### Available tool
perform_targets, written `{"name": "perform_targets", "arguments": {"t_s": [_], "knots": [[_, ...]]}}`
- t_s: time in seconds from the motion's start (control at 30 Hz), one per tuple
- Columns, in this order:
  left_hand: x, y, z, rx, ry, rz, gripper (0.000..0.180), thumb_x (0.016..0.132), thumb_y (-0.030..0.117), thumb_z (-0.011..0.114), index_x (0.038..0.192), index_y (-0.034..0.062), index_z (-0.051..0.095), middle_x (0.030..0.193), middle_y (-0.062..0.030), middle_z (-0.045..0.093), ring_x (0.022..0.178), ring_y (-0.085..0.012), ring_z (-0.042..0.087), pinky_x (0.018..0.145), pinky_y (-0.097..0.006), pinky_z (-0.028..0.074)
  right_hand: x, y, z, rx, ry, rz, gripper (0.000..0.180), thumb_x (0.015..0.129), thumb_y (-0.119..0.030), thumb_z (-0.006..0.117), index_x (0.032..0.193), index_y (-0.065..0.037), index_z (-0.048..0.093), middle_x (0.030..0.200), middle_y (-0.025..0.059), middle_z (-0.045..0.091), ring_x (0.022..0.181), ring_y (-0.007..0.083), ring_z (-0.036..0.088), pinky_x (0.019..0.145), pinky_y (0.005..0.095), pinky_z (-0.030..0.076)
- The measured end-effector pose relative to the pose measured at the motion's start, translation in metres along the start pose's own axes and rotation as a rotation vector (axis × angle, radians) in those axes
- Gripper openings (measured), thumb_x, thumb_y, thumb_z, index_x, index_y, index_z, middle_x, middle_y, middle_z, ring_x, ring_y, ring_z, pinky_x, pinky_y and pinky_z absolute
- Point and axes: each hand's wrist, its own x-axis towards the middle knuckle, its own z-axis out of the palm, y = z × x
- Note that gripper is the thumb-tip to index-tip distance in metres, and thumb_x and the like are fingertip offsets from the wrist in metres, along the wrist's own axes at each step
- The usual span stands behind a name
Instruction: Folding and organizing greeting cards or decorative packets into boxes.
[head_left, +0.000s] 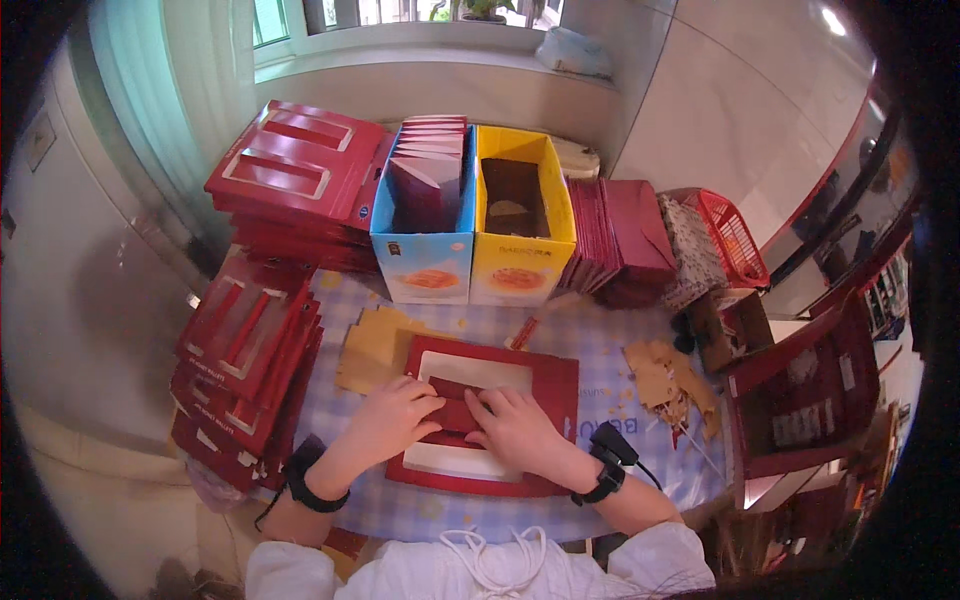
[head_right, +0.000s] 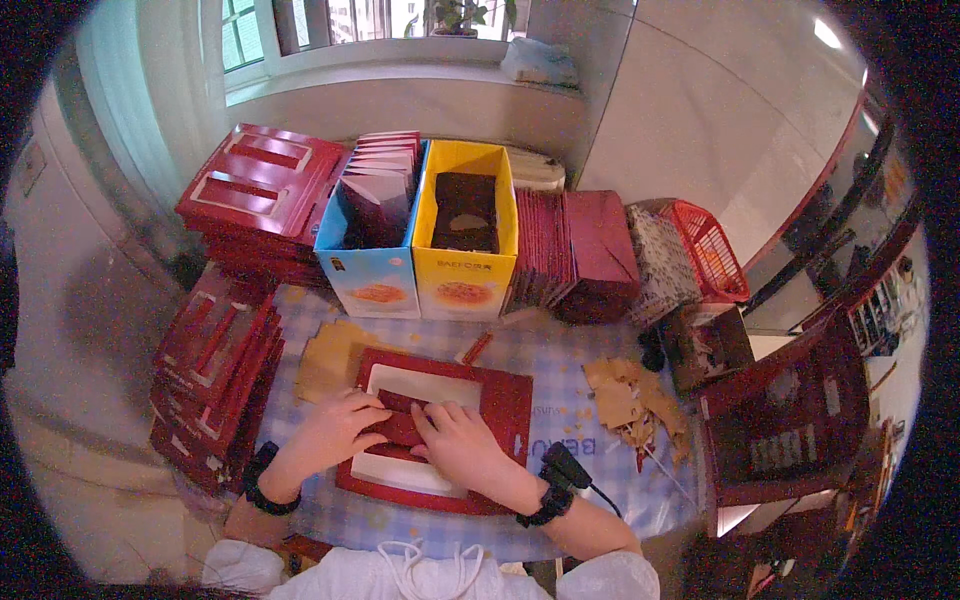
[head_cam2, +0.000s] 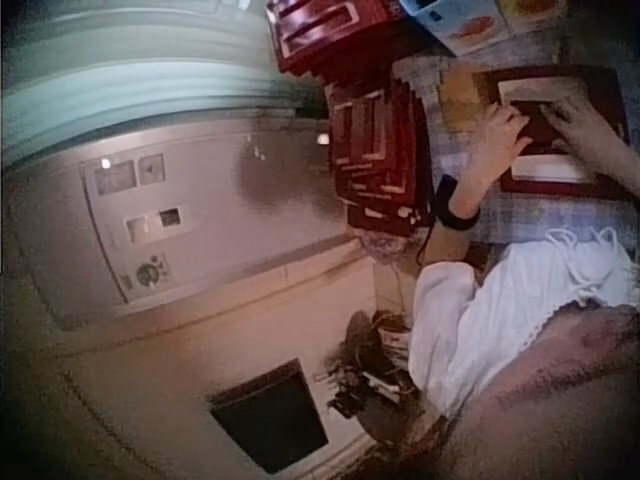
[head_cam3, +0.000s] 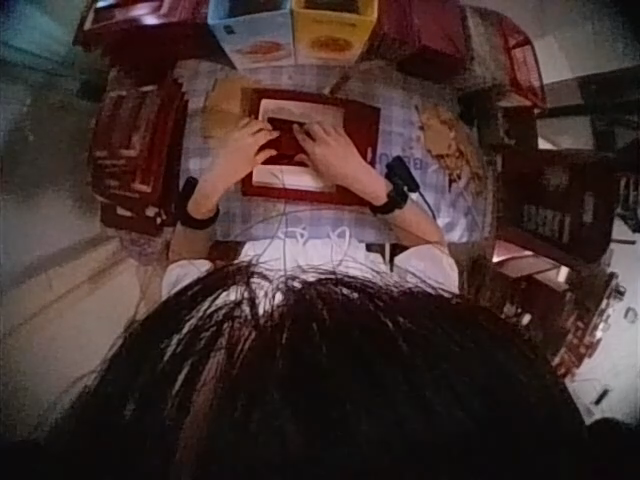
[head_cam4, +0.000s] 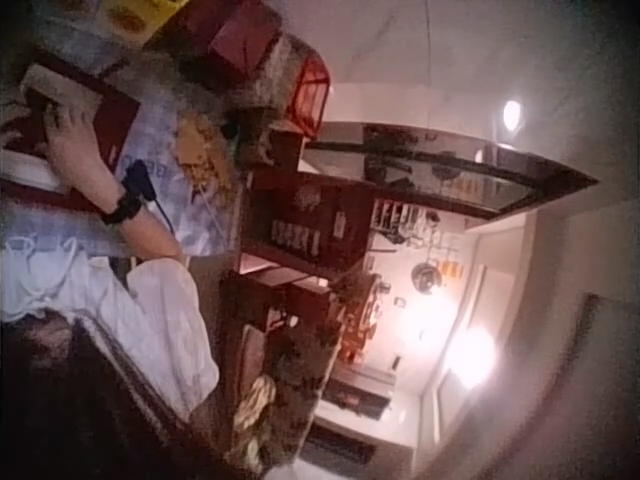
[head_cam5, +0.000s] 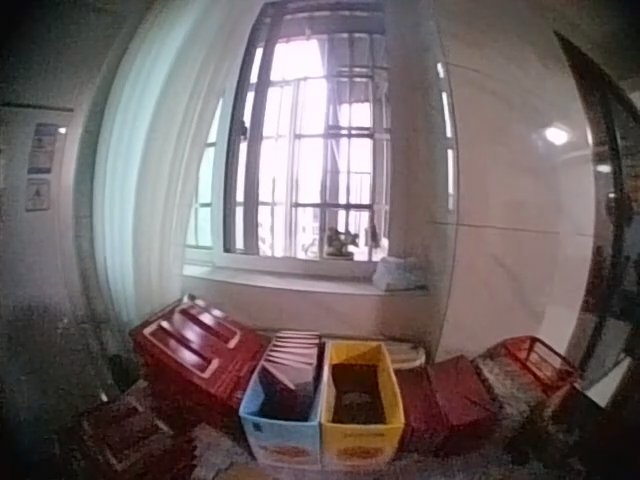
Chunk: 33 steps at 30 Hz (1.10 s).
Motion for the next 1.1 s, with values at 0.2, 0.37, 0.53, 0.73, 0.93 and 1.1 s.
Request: {"name": "perform_targets", "arguments": {"t_s": [0.2, 0.37, 0.53, 0.73, 0.93, 1.1], "knots": [[0.000, -0.009, -0.004, -0.011, 0.037, -0.022, 0.029, 0.073, 0.026, 0.067, 0.093, 0.0053, 0.063, 0.100, -0.0084, 0.055, 0.096, -0.0268, 0.050, 0.084, -0.037, 0.043, 0.002, 0.007, 0.000, 0.163, -0.055, 0.052, 0.053, 0.073, -0.029, 0.067, 0.115, -0.001, 0.051, 0.103, 0.0132, 0.052, 0.096, 0.0305, 0.050, 0.081, 0.0386, 0.043], [0.005, -0.016, 0.013, 0.035, 0.044, -0.115, 0.023, 0.076, 0.026, 0.065, 0.087, 0.0050, 0.063, 0.102, -0.0075, 0.051, 0.091, -0.0263, 0.048, 0.081, -0.037, 0.042, 0.006, 0.006, -0.004, 0.271, -0.099, 0.059, 0.052, 0.074, -0.028, 0.067, 0.115, 0.000, 0.051, 0.103, 0.0153, 0.053, 0.097, 0.0324, 0.050, 0.083, 0.0389, 0.043], [0.012, -0.006, 0.026, 0.180, 0.176, -0.160, 0.018, 0.080, 0.020, 0.061, 0.079, 0.0029, 0.063, 0.102, -0.0081, 0.050, 0.095, -0.0289, 0.044, 0.082, -0.037, 0.040, 0.007, 0.005, -0.006, 0.260, -0.106, 0.076, 0.051, 0.073, -0.028, 0.068, 0.113, 0.000, 0.052, 0.101, 0.0158, 0.054, 0.096, 0.0324, 0.052, 0.082, 0.0386, 0.043], [0.010, -0.010, 0.035, 0.272, 0.225, -0.148, 0.019, 0.077, 0.025, 0.063, 0.072, 0.0066, 0.063, 0.103, -0.0029, 0.049, 0.093, -0.0235, 0.045, 0.079, -0.038, 0.041, 0.007, 0.008, -0.005, 0.256, -0.091, 0.034, 0.053, 0.071, -0.027, 0.069, 0.113, 0.000, 0.052, 0.101, 0.0159, 0.055, 0.095, 0.0321, 0.053, 0.081, 0.0390, 0.044], [0.011, 0.006, 0.025, 0.291, 0.059, -0.240, 0.034, 0.079, 0.029, 0.060, 0.102, 0.0038, 0.059, 0.115, -0.0069, 0.049, 0.109, -0.0270, 0.043, 0.089, -0.041, 0.038, 0.002, 0.010, 0.001, 0.189, -0.039, -0.027, 0.056, 0.072, -0.028, 0.067, 0.116, 0.001, 0.049, 0.102, 0.0149, 0.054, 0.095, 0.0326, 0.053, 0.081, 0.0404, 0.045], [0.006, 0.000, 0.037, 0.302, -0.019, 0.025, 0.059, 0.085, 0.038, 0.050, 0.127, -0.0023, 0.038, 0.134, -0.0163, 0.036, 0.129, -0.0331, 0.026, 0.104, -0.049, 0.020, -0.002, 0.000, 0.007, 0.060, -0.053, -0.009, 0.057, 0.074, -0.031, 0.063, 0.117, 0.002, 0.048, 0.107, 0.0141, 0.051, 0.101, 0.0296, 0.050, 0.085, 0.0399, 0.043]]}}
